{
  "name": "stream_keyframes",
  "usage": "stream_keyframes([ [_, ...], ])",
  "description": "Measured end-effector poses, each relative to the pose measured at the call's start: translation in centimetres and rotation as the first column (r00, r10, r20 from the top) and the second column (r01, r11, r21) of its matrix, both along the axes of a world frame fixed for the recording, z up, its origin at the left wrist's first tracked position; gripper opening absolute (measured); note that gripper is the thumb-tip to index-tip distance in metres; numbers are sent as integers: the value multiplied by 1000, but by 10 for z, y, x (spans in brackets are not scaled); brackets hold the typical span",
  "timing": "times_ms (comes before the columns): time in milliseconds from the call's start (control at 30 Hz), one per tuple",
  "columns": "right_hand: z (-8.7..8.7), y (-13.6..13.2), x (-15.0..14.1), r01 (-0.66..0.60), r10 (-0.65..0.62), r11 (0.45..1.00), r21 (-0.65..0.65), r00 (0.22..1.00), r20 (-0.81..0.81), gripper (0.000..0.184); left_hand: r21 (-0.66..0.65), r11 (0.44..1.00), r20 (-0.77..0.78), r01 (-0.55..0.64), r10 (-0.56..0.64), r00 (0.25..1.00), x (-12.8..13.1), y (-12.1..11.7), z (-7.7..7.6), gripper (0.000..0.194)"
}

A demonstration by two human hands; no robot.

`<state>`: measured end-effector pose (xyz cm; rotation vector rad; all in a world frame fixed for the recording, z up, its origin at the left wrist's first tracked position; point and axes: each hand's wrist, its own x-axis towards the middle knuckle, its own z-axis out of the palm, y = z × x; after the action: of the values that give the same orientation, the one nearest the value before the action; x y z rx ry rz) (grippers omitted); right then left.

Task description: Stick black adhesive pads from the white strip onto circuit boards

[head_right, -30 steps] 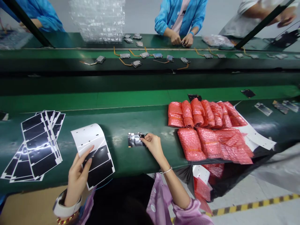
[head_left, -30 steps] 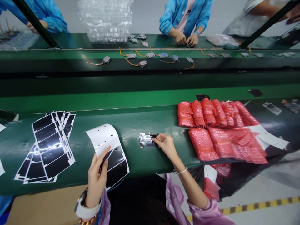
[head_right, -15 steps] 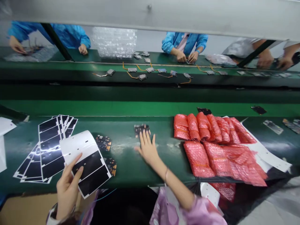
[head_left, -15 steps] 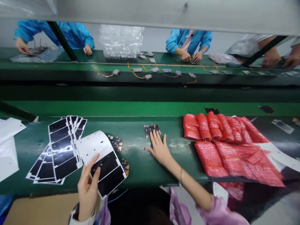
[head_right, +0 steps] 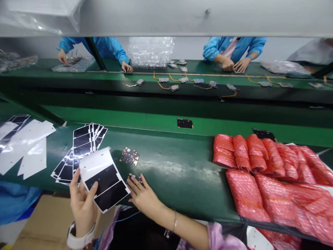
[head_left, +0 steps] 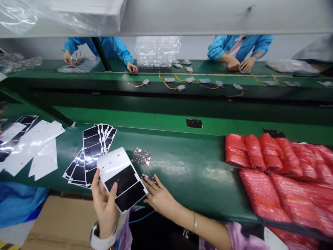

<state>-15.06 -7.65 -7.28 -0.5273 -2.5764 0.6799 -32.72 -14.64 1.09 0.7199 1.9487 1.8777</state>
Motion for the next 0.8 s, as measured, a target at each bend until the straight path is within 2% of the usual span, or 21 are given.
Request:
stream_keyframes([
  [133,-1,39,63,37,-35,984,-174,999,12,44,-52,985,47,164,-162,986,17,6,-6,80],
  [200,8,53,87,131,-129,952,-276,991,28,37,-59,967,53,248,-245,968,31,11,-9,78],
  [267,21,52,95,209,-263,858,-469,963,-53,37,-51,938,103,342,-336,936,46,18,-11,80],
  [333,34,41,89,174,-397,698,-694,901,-174,40,-44,904,172,426,-413,894,59,24,-11,87],
  [400,45,30,76,132,-541,556,-820,807,-237,35,-53,852,227,521,-498,837,67,29,-10,95],
  [433,50,27,70,148,-610,521,-841,754,-245,31,-65,809,252,584,-553,794,70,30,-9,95],
  [467,53,26,66,192,-669,512,-837,700,-249,29,-78,757,275,649,-610,743,71,32,-8,92],
  [533,59,27,63,350,-751,562,-750,595,-285,30,-113,644,311,757,-700,642,72,33,-6,74],
  [600,63,29,65,538,-744,662,-522,551,-377,41,-156,589,303,793,-736,606,73,33,-5,53],
  [633,65,28,66,589,-692,721,-364,585,-423,47,-182,581,277,793,-744,609,73,32,-5,46],
  [700,69,23,68,547,-521,833,-79,728,-445,53,-251,564,196,786,-766,612,74,30,-7,39],
  [767,72,18,68,418,-363,907,48,835,-415,54,-336,537,92,774,-799,595,75,28,-10,35],
  [800,73,17,67,382,-325,922,63,852,-411,54,-371,524,47,767,-814,579,76,26,-11,34],
])
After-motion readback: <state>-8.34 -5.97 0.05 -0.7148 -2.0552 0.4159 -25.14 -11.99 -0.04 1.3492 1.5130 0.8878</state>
